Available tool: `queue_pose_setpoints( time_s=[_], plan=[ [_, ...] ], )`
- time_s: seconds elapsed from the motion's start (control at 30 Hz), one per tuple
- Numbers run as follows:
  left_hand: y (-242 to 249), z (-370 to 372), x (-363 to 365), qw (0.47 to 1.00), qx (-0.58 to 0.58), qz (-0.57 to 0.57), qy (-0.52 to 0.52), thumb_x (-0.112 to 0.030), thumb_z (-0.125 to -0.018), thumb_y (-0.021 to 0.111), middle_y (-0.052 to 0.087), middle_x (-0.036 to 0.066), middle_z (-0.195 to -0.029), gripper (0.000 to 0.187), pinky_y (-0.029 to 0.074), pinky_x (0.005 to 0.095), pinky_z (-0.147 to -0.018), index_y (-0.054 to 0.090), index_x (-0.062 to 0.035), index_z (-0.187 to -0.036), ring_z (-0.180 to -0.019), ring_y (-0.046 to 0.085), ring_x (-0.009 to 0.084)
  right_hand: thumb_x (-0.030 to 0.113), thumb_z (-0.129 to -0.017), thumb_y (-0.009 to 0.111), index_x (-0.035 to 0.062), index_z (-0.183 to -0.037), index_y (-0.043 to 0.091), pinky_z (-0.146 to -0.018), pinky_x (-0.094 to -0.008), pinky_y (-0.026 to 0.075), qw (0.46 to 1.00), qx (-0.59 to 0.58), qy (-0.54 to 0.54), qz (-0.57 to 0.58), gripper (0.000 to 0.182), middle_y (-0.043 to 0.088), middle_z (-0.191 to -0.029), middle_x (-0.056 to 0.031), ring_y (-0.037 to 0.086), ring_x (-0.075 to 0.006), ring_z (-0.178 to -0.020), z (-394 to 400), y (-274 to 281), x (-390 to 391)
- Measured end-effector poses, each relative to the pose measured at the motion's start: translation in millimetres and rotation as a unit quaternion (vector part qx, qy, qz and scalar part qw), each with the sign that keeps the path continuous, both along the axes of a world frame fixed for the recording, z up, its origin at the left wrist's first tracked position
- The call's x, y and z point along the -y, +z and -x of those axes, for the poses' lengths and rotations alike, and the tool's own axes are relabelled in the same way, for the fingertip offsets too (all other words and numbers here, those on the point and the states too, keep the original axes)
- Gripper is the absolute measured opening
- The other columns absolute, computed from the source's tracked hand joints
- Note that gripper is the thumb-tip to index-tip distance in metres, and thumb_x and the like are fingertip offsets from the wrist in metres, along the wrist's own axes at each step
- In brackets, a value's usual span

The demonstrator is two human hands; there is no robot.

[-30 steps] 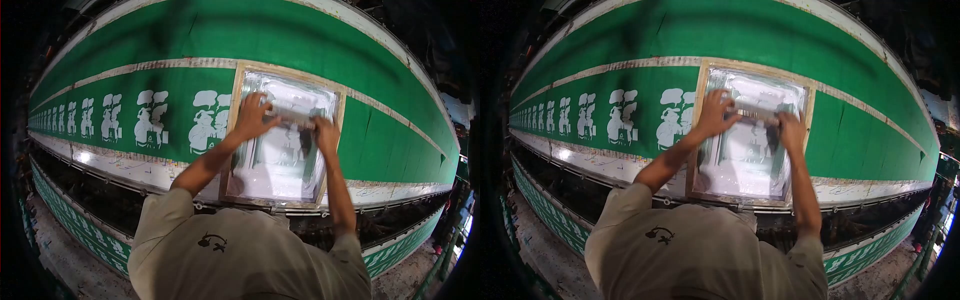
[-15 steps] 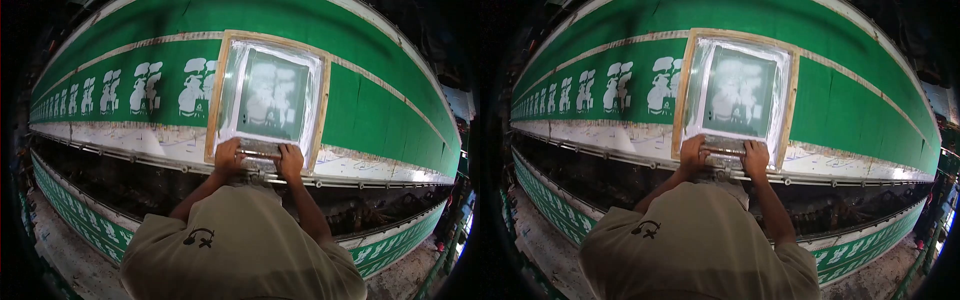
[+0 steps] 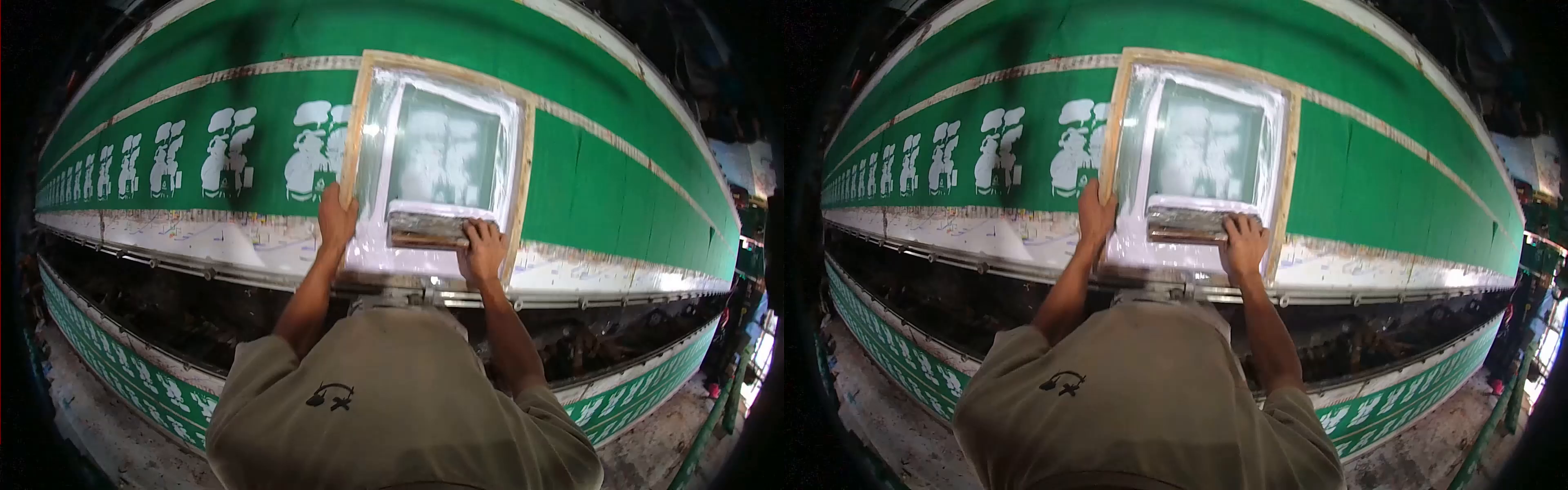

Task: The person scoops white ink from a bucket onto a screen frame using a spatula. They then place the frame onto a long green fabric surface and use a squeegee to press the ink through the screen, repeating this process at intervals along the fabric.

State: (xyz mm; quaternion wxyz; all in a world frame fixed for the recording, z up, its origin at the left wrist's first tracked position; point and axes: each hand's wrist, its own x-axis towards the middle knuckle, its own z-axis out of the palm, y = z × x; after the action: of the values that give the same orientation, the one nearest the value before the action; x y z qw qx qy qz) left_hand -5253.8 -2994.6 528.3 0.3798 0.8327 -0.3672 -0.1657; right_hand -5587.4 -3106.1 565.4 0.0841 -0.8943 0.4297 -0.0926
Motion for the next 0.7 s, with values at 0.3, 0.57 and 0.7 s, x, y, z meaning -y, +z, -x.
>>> queue_pose_setpoints(
  time_s=[0.3,0.57,0.7],
  plan=[
    [4.4,-4.1,22.7,0.986,-0.131,0.053,0.084,-0.005,-0.076,0.073,0.065,0.021,-0.087,0.044,0.054,0.0457,-0.075,0.049,-0.0004,-0.113,-0.08,0.067,0.0403,0.013,-0.081,0.076,0.0192,-0.121,0.07,-0.097,-0.0531,0.043,0.995,-0.062,-0.075,-0.01,0.04,0.068,-0.117,-0.0045,0.062,-0.0289,-0.112,-94.2,10.7,195.8],
    [15.6,73.7,73.4,0.993,-0.077,0.045,0.08,-0.014,-0.083,0.072,0.069,0.026,-0.101,0.038,0.053,0.0494,-0.085,0.052,-0.0015,-0.113,-0.095,0.069,0.0439,0.002,-0.071,0.076,-0.0052,-0.111,0.073,-0.082,-0.0332,0.054,0.778,0.385,-0.336,-0.365,0.04,0.074,-0.095,-0.0101,0.069,-0.0201,-0.09,147.8,-23.7,114.2],
    [-6.0,190.9,146.8,0.995,-0.071,0.046,0.05,-0.02,-0.083,0.072,0.068,0.028,-0.105,0.046,0.051,0.0534,-0.089,0.05,-0.0025,-0.12,-0.099,0.066,0.048,0.001,-0.075,0.072,-0.0021,-0.105,0.073,-0.074,-0.0339,0.053,0.799,0.365,-0.352,-0.324,0.03,0.073,-0.09,-0.0085,0.066,-0.0197,-0.078,249.4,-6.2,196.2]
  ],
)
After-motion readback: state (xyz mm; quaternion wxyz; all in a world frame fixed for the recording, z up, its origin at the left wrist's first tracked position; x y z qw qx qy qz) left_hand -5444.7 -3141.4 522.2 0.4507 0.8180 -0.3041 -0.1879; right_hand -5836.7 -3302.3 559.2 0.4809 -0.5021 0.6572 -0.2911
